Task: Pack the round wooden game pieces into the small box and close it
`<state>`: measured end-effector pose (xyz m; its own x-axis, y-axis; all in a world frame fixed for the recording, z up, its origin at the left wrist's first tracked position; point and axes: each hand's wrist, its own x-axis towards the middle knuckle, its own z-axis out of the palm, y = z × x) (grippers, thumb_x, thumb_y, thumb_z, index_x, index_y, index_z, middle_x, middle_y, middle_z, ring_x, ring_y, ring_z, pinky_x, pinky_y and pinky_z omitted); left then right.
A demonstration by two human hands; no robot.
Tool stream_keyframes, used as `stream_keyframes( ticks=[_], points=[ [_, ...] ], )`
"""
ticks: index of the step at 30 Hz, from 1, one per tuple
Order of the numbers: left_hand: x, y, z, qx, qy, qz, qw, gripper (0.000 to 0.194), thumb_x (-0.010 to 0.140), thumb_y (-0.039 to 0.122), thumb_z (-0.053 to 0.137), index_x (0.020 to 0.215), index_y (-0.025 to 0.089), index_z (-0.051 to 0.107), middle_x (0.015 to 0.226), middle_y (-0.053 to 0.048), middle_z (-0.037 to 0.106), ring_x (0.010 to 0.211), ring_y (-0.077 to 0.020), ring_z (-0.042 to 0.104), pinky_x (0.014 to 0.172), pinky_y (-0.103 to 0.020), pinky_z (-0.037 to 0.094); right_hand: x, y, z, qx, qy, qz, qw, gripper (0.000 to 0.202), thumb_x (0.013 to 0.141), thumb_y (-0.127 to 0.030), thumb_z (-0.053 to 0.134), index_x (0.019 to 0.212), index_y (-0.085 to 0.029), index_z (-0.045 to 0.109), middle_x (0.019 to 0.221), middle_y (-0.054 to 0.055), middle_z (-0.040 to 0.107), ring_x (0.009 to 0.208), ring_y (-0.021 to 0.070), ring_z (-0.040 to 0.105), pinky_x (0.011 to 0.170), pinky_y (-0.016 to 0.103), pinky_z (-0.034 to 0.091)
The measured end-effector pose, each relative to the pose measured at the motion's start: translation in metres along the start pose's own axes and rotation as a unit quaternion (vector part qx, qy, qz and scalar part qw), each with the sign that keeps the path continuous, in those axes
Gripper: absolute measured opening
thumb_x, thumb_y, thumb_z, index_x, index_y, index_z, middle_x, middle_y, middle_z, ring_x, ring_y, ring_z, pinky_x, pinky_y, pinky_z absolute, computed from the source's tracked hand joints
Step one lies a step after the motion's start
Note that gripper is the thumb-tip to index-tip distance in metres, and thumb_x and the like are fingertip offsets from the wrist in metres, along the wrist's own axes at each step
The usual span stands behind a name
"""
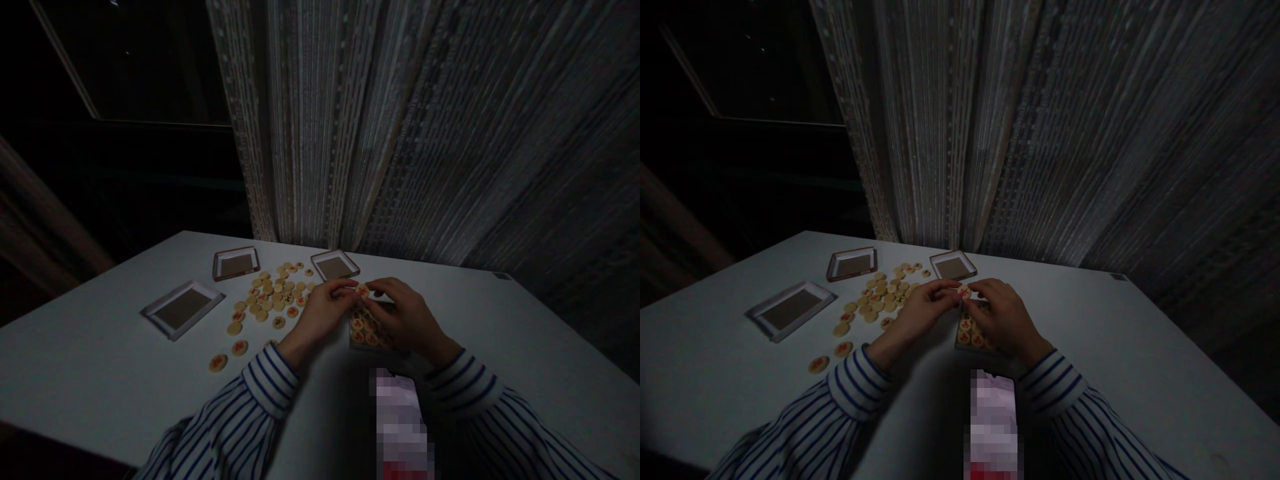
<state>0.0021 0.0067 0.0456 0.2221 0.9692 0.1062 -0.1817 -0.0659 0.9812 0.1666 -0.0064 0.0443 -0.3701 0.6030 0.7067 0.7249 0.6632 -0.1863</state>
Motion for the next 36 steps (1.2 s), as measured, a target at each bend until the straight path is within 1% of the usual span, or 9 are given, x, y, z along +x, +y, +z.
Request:
stream_keyframes(
  ticks=[3, 8, 12, 15, 18, 22, 27, 31, 36],
  points=[
    [0.007, -0.002, 0.005, -0.011, 0.007, 0.015, 1.000, 0.021, 0.064, 0.015, 0.069, 0.084, 0.011, 0.063, 0.067, -0.001, 0.067, 0.065, -0.0109, 0.061, 0.067, -0.023, 0.047, 0.003, 0.002, -0.002, 0.013, 0.019, 0.011, 1.000, 0.017, 0.080, -0.026, 0.055, 0.094, -0.017, 0.057, 0.085, 0.007, 0.063, 0.074, 0.0176, 0.058, 0.067, 0.034, 0.048],
    [0.019, 0.001, 0.011, -0.015, -0.002, 0.031, 0.999, 0.020, 0.065, 0.017, 0.069, 0.084, 0.011, 0.065, 0.070, -0.003, 0.068, 0.067, -0.0116, 0.061, 0.066, -0.023, 0.047, 0.010, 0.006, -0.004, 0.014, 0.055, 0.031, 0.998, 0.015, 0.079, -0.026, 0.057, 0.092, -0.018, 0.058, 0.084, 0.006, 0.063, 0.073, 0.0177, 0.057, 0.068, 0.034, 0.047],
    [0.026, 0.008, 0.017, -0.014, -0.009, 0.030, 0.999, 0.022, 0.064, 0.017, 0.069, 0.085, 0.011, 0.065, 0.075, -0.005, 0.069, 0.071, -0.0127, 0.062, 0.071, -0.025, 0.047, 0.013, 0.011, -0.006, 0.004, 0.076, 0.045, 0.996, 0.015, 0.078, -0.025, 0.057, 0.092, -0.018, 0.058, 0.083, 0.005, 0.063, 0.073, 0.0181, 0.057, 0.068, 0.034, 0.046],
    [0.033, 0.013, 0.018, 0.000, -0.033, 0.041, 0.999, 0.025, 0.064, 0.021, 0.069, 0.086, 0.010, 0.066, 0.080, -0.007, 0.069, 0.075, -0.0146, 0.062, 0.075, -0.028, 0.047, 0.014, 0.016, -0.008, 0.000, 0.083, 0.050, 0.995, 0.016, 0.078, -0.024, 0.058, 0.092, -0.018, 0.058, 0.083, 0.005, 0.063, 0.073, 0.0177, 0.057, 0.067, 0.033, 0.045],
    [0.039, 0.019, 0.016, 0.055, -0.064, 0.055, 0.995, 0.026, 0.066, 0.026, 0.068, 0.086, 0.010, 0.067, 0.087, -0.008, 0.069, 0.081, -0.0167, 0.061, 0.080, -0.031, 0.046, 0.016, 0.019, -0.012, -0.006, 0.076, 0.037, 0.996, 0.015, 0.078, -0.023, 0.057, 0.092, -0.017, 0.058, 0.082, 0.006, 0.063, 0.073, 0.0176, 0.057, 0.068, 0.033, 0.046],
    [0.046, 0.024, 0.011, 0.126, -0.102, 0.072, 0.984, 0.025, 0.068, 0.025, 0.067, 0.088, 0.010, 0.069, 0.089, -0.009, 0.069, 0.082, -0.0174, 0.061, 0.080, -0.032, 0.046, 0.015, 0.022, -0.017, -0.028, 0.049, 0.019, 0.998, 0.014, 0.079, -0.023, 0.056, 0.092, -0.017, 0.058, 0.083, 0.006, 0.064, 0.076, 0.0184, 0.058, 0.069, 0.033, 0.045],
    [0.050, 0.024, 0.009, 0.136, -0.160, 0.069, 0.975, 0.025, 0.071, 0.022, 0.064, 0.093, 0.012, 0.069, 0.091, -0.007, 0.070, 0.089, -0.0188, 0.061, 0.084, -0.032, 0.044, 0.013, 0.026, -0.019, -0.062, 0.021, 0.003, 0.998, 0.021, 0.080, -0.026, 0.056, 0.099, -0.017, 0.057, 0.086, 0.007, 0.065, 0.078, 0.0190, 0.059, 0.069, 0.034, 0.044],
    [0.051, 0.020, 0.008, 0.126, -0.158, 0.060, 0.978, 0.023, 0.071, 0.020, 0.062, 0.092, 0.011, 0.067, 0.089, -0.007, 0.069, 0.085, -0.0174, 0.061, 0.080, -0.030, 0.046, 0.013, 0.027, -0.018, -0.078, 0.012, -0.014, 0.997, 0.021, 0.082, -0.026, 0.053, 0.100, -0.017, 0.058, 0.089, 0.008, 0.066, 0.081, 0.0201, 0.059, 0.069, 0.034, 0.044],
    [0.052, 0.018, 0.006, 0.120, -0.139, 0.049, 0.982, 0.025, 0.069, 0.020, 0.065, 0.091, 0.011, 0.062, 0.075, -0.004, 0.068, 0.072, -0.0142, 0.061, 0.068, -0.026, 0.046, 0.013, 0.029, -0.017, -0.083, 0.002, -0.037, 0.996, 0.022, 0.081, -0.025, 0.054, 0.101, -0.015, 0.058, 0.088, 0.009, 0.066, 0.082, 0.0209, 0.060, 0.068, 0.034, 0.043]
  ],
)
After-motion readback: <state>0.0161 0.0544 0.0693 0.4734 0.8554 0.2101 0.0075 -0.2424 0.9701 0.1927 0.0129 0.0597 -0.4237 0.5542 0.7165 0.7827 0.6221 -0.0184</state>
